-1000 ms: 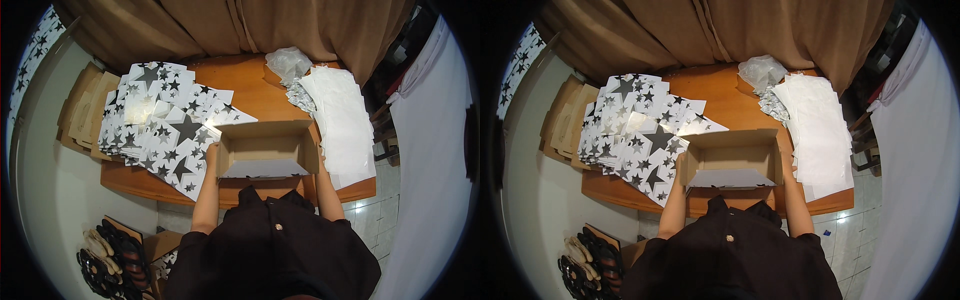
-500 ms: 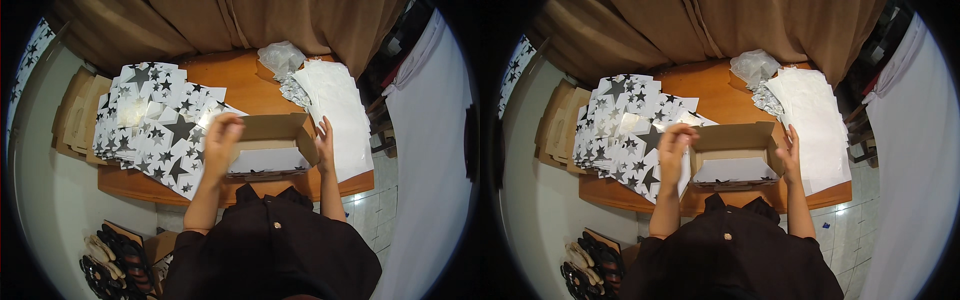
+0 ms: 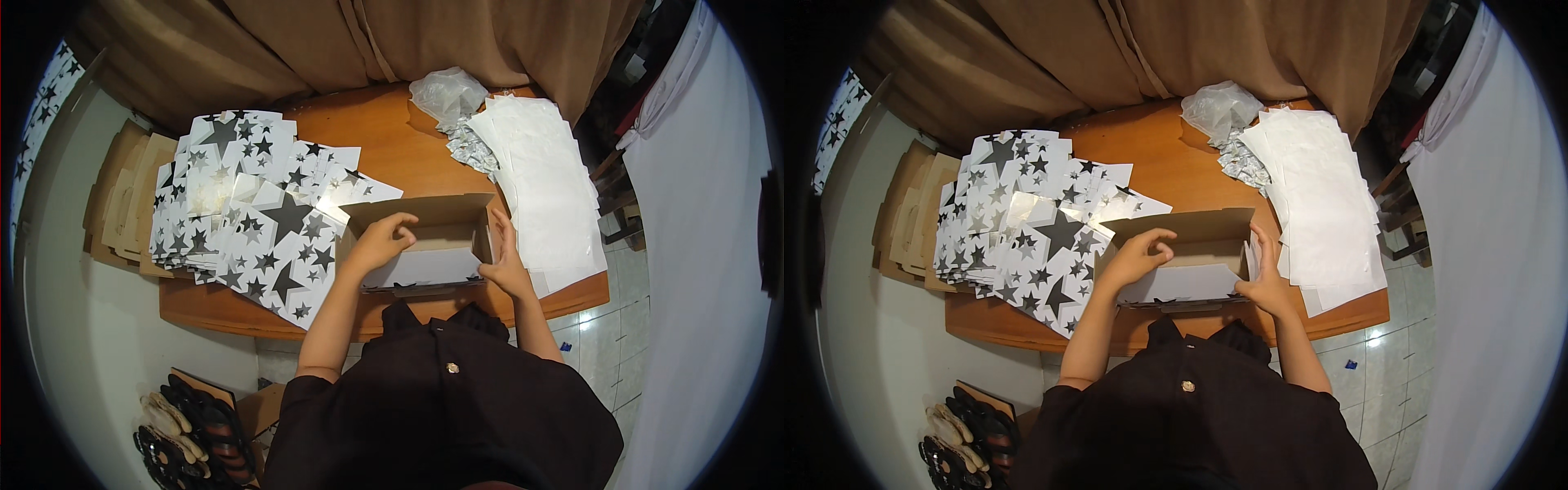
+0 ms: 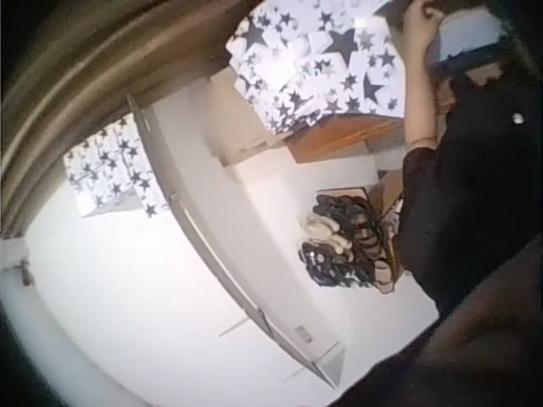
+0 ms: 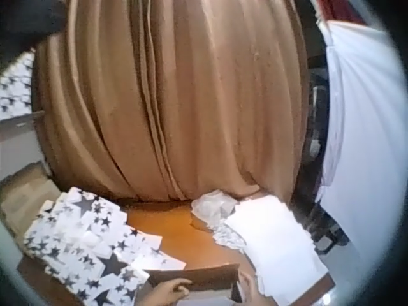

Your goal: Fold and assemble shoe boxes and organize them on a shelf.

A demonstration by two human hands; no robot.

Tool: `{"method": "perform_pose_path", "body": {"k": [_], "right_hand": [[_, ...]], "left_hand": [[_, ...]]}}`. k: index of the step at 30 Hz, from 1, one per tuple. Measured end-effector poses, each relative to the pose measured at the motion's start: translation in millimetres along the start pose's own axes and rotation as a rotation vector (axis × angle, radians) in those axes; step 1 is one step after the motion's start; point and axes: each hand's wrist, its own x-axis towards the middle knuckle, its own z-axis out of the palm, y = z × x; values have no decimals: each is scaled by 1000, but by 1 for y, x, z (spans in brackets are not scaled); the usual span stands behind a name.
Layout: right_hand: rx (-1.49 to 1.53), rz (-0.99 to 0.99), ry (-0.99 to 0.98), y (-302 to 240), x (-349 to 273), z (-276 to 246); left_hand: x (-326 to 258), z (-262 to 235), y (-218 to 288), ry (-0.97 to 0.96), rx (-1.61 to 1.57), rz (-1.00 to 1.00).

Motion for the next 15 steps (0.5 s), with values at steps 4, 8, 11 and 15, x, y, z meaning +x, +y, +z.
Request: {"method": "perform_pose_path", "body": {"k": [4,8,11,15], "right_hand": [[380,91,87,14,7,-3],[349,104,211,19,9,-1],[395,146,219,9,8,5],[453,86,291,27,9,5]], "left_hand": [[-16,-12,19,-242,82,62],[-26,3,20,16,639,307],[-24,10,23,119,803,225],[-14,9,14,200,860,219]]}}
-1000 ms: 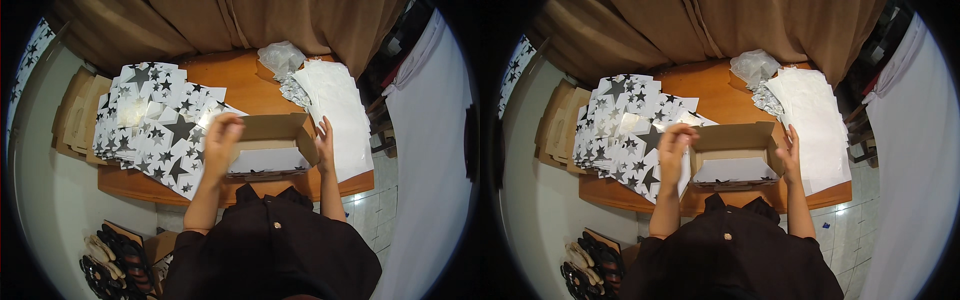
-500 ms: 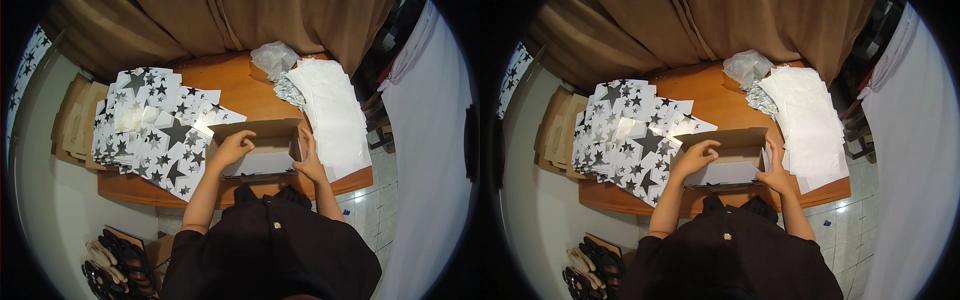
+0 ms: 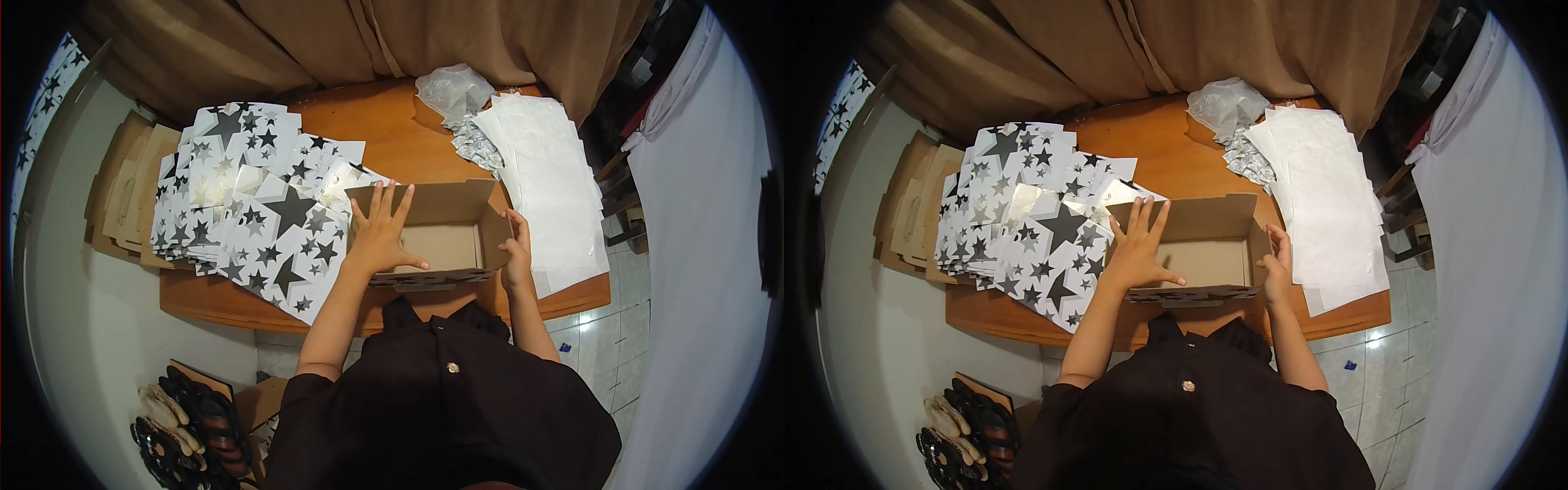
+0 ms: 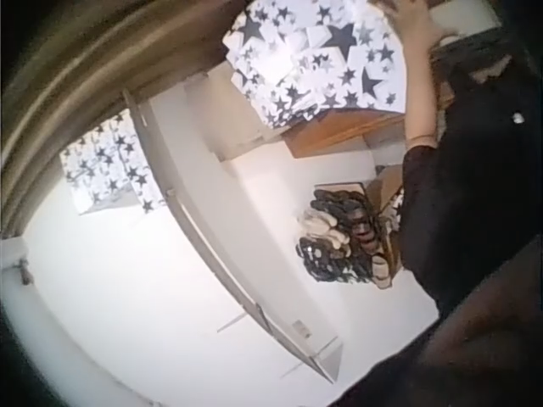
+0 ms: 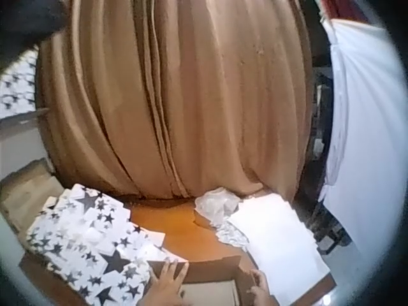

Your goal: Fold and assemble shoe boxes and organize them on a shelf.

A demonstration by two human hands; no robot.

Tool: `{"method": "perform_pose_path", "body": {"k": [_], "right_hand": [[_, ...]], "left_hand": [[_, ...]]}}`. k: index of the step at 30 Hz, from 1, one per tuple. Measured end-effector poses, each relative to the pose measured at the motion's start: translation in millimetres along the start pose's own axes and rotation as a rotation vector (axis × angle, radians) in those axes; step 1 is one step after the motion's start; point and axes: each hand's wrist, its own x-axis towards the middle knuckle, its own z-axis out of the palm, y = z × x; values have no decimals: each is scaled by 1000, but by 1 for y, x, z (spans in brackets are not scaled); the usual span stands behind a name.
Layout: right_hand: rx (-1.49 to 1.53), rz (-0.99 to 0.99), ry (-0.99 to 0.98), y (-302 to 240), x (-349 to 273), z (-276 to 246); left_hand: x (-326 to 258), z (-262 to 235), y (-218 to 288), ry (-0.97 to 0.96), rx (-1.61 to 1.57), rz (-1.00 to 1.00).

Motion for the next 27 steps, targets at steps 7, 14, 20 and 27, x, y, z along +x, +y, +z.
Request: {"method": "perform_pose_path", "body": {"k": [7,14,20,27], "right_hand": [[363,51,89,4,4,-24],[163,109,-264,21,15,-25],[-1198,-110,-95,18,18,-2],[-1208,-104,-139,-2,14,4]], "left_hand": [[-18,-9,-9,-132,-89,63],[-40,21,-18,-226,-245,18],[-39,10,-13,29,-368,77],[-54,-44,-16,660,-383,114]]}}
